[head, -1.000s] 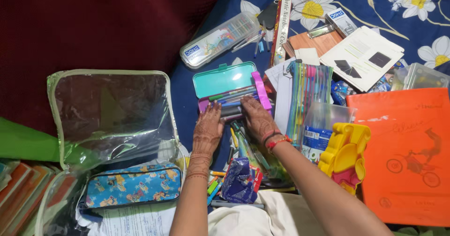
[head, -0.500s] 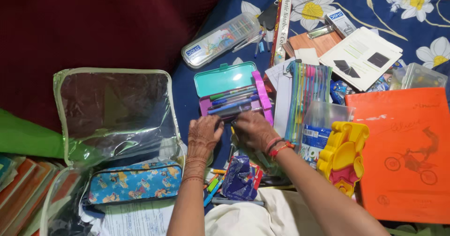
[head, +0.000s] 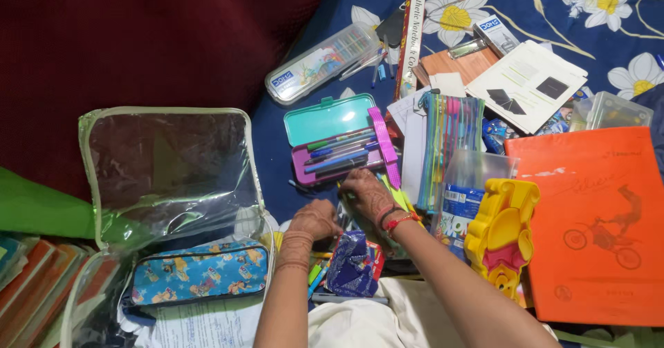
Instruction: The person organizes stationery items on a bed. They place a clear plastic folder into a transparent bag, then add a yellow cloth and a white cloth. They put a blue pencil case into the bag, open a purple pencil case, and place several pens and markers into it before closing it.
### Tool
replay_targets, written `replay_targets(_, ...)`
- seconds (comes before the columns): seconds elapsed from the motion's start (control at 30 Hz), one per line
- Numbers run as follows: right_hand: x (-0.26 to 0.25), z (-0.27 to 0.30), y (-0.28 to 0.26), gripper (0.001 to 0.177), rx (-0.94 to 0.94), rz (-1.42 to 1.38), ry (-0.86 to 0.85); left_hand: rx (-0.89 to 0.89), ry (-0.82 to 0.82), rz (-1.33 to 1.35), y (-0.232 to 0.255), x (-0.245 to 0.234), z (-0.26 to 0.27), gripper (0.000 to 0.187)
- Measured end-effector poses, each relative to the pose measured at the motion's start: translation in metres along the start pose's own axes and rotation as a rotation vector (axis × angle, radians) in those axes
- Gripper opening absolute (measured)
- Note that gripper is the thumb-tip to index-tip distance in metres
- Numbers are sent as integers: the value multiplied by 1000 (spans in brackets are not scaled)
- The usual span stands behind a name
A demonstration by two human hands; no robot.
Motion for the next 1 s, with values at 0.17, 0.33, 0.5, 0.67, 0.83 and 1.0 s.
replay_targets(0.17, 3, -13, 22, 30, 297, -238, -35, -13, 110, 708, -23, -5, -6, 25)
replay_targets(0.33, -14, -12, 17, 35, 432, -627, -295, -14, 149, 944, -28, -8, -14, 22)
replay_targets(0.5, -17, -10, 15, 36, 412, -845, -323, 23, 181, 849, -6, -16, -19, 27)
replay_targets(0.67, -16, -15, 26, 35, 398, -750, -242, 74, 214, 837, 4, -19, -25, 28)
replay_targets(0.83, -26, -15, 30, 34, 360, -747, -248, 46, 280, 764, 5, -28, -22, 27)
replay_targets(1.0, -28, -14, 47, 40, 606, -890, -159, 69, 422, 1055, -2, -28, -38, 17)
Point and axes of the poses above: each hand's wrist, its own z-axis away from the middle knuckle, its own x-axis out of the palm, y = z × x, the point moved 6 cm from there along -z, towards the middle knuckle, and after that the axes turned 13 degrees about x, right-handed, at the moved point
